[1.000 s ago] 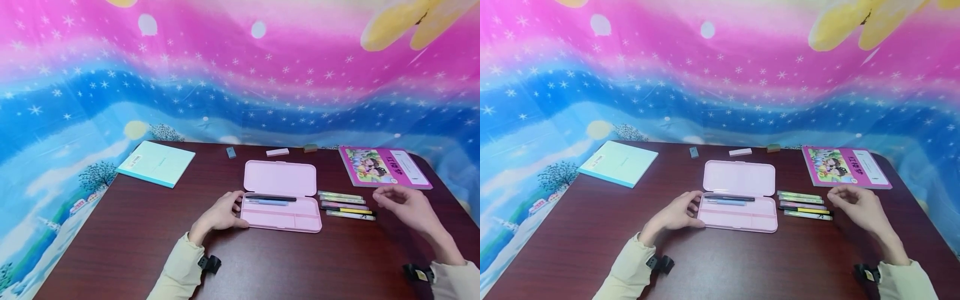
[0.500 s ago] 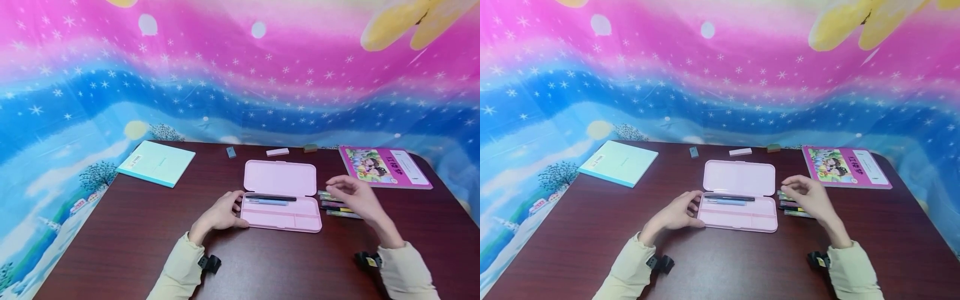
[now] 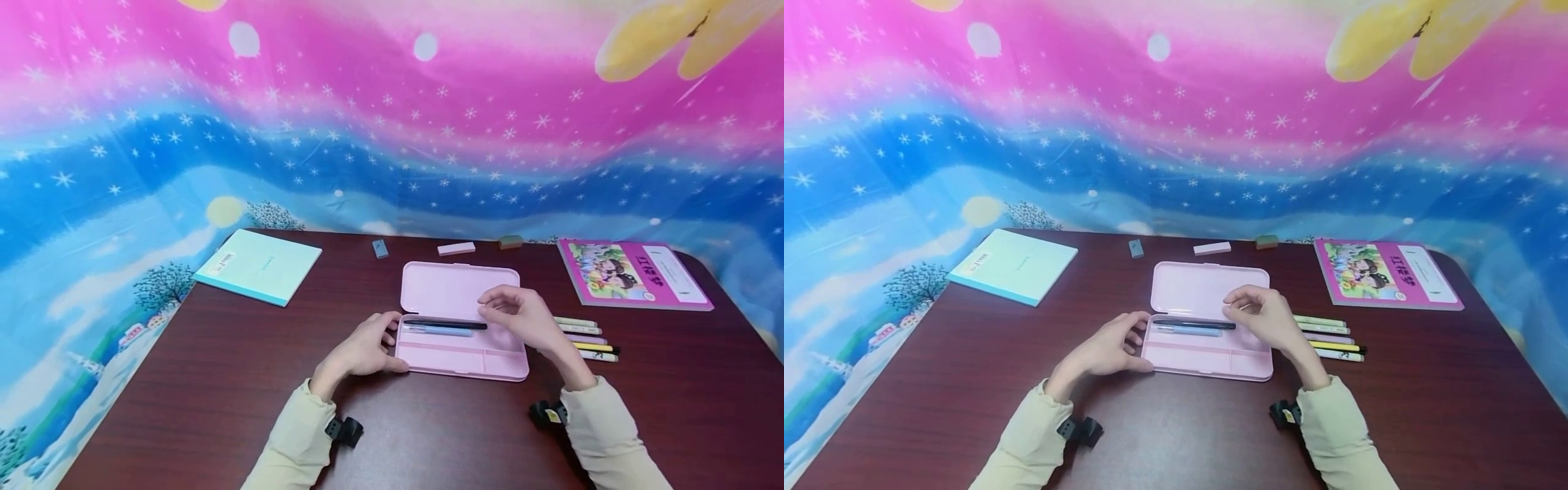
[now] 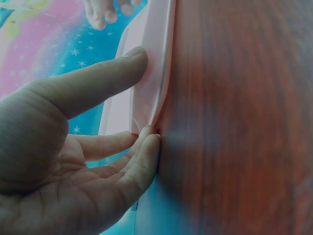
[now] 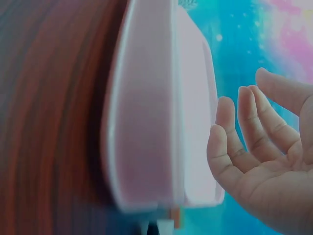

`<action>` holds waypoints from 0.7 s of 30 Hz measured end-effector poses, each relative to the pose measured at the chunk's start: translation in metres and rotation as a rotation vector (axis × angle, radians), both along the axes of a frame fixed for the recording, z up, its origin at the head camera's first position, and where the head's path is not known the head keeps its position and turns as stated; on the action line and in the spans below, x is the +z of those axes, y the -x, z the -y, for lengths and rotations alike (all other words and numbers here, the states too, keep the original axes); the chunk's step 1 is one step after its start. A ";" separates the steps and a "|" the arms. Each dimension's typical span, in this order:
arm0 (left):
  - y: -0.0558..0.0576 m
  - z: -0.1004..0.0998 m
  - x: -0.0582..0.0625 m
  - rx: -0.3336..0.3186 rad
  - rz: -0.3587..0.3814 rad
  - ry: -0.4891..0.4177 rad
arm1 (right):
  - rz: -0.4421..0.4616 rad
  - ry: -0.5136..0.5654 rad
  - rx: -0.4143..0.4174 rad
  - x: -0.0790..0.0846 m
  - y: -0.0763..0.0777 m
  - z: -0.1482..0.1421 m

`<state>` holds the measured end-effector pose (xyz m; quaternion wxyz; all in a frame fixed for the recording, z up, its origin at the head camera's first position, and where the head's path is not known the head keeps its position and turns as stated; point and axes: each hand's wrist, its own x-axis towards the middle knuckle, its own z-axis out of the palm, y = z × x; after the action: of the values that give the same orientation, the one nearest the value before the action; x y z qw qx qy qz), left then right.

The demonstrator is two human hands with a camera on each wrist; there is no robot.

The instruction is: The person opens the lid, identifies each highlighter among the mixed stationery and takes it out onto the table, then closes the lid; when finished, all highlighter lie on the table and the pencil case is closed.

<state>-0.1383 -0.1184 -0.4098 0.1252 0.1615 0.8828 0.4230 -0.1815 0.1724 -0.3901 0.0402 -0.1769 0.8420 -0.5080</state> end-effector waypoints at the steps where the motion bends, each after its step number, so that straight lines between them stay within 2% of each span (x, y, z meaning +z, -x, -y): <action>1: 0.000 0.000 0.001 0.000 0.000 0.000 | -0.003 -0.005 0.009 0.000 0.000 0.003; 9: 0.000 -0.001 0.002 0.010 0.006 0.010 | 0.004 -0.140 0.041 -0.007 -0.003 0.010; 16: -0.001 -0.001 0.002 0.011 0.000 0.005 | -0.070 -0.287 0.105 -0.007 -0.005 0.008; 21: -0.001 -0.001 0.001 0.013 -0.004 -0.001 | -0.083 -0.374 0.126 -0.004 -0.007 0.012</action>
<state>-0.1370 -0.1176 -0.4087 0.1203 0.1568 0.8838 0.4241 -0.1747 0.1604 -0.3945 0.0693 -0.2394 0.9099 -0.3315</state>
